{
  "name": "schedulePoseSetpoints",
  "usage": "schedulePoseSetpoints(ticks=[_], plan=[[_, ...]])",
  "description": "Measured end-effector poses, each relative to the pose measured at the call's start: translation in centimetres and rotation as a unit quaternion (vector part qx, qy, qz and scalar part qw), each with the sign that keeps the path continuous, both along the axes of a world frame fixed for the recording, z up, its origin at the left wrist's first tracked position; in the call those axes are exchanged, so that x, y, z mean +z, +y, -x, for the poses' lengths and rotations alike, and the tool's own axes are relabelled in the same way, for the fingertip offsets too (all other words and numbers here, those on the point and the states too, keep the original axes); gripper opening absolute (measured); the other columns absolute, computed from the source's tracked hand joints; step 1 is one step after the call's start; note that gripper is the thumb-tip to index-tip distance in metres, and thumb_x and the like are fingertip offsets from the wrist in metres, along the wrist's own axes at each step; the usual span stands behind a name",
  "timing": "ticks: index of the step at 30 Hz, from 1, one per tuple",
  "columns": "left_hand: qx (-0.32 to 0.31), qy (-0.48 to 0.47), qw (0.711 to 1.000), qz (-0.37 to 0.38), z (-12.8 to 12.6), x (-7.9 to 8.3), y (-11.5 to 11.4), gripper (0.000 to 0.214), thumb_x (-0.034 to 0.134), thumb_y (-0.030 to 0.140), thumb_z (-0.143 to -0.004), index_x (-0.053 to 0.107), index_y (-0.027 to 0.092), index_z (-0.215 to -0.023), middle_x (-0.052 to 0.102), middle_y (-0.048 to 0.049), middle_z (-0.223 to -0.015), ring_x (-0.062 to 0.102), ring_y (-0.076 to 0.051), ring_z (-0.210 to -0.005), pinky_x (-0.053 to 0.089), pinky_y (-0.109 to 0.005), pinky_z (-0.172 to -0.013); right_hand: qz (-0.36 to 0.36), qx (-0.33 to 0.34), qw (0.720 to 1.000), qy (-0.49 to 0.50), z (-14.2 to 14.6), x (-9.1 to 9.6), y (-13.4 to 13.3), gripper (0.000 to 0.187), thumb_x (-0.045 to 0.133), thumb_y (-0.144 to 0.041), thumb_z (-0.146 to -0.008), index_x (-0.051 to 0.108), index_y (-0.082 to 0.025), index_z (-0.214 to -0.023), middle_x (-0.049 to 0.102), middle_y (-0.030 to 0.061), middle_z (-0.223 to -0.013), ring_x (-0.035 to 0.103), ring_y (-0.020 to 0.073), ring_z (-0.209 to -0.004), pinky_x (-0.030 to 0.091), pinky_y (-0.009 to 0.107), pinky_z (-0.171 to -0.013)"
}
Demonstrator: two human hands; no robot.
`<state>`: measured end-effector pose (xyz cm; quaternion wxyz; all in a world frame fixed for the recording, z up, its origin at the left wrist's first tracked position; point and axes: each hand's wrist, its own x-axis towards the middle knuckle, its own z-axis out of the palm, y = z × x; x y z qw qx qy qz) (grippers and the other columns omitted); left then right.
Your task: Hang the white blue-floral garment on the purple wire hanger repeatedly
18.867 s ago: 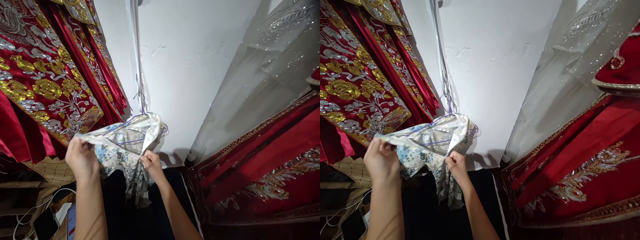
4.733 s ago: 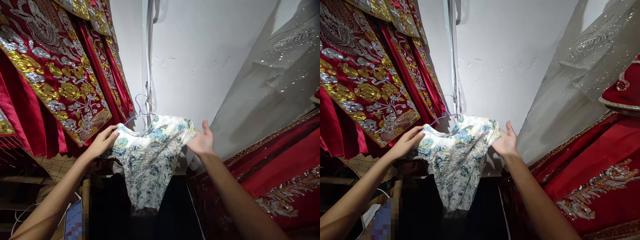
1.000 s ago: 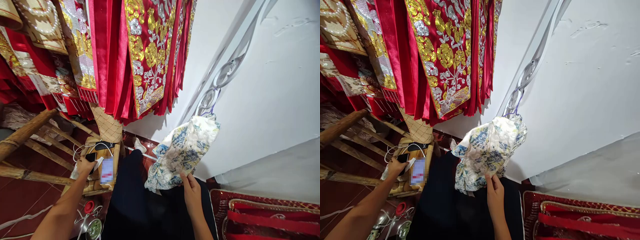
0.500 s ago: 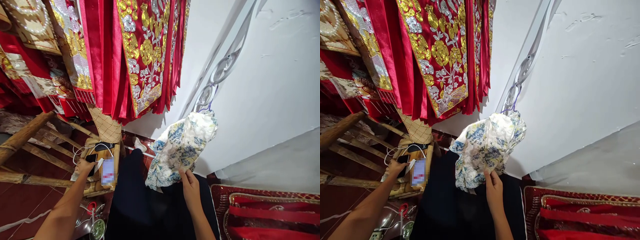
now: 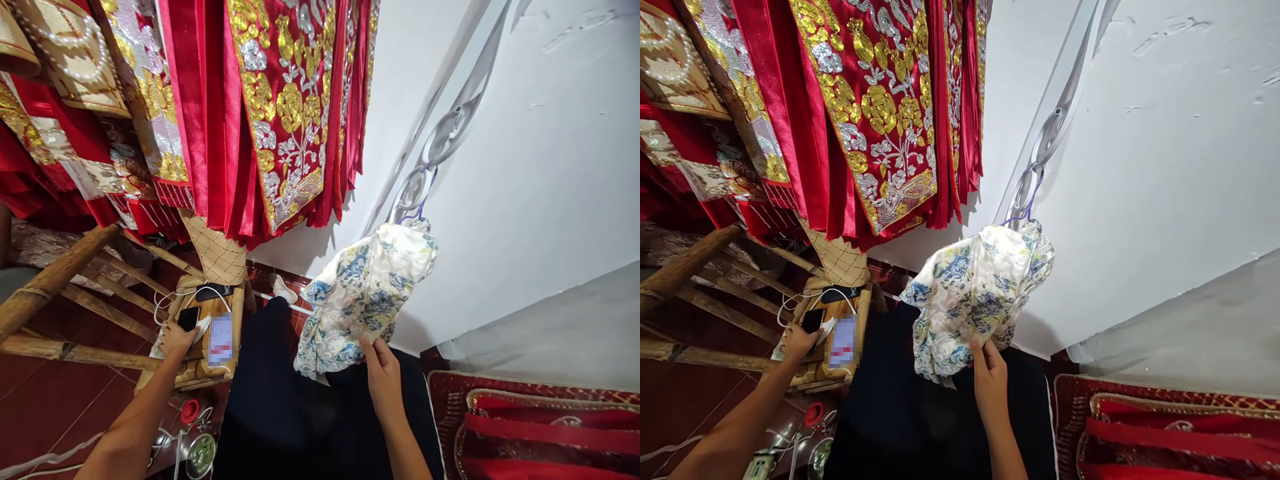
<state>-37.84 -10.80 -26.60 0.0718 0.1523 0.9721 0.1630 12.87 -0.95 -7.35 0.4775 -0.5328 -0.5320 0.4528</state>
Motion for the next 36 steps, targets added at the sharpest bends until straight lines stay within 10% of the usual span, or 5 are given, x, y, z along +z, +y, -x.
schedulePoseSetpoints(ticks=[36], plan=[[0.063, -0.047, 0.997, -0.021, -0.8, 0.8, 0.6, 0.091, 0.075, 0.058, -0.056, 0.047, 0.01, -0.128, 0.045, -0.0297, -0.14, 0.044, -0.049, -0.13, 0.043, -0.06, -0.099, 0.001, 0.012, 1.0, 0.018, -1.3, -0.5, 0.3, 0.037, 0.061, -0.054, -0.085, 0.063, -0.018, -0.089, 0.053, 0.0003, -0.072, 0.045, 0.0168, -0.067, 0.04, 0.027, -0.06]])
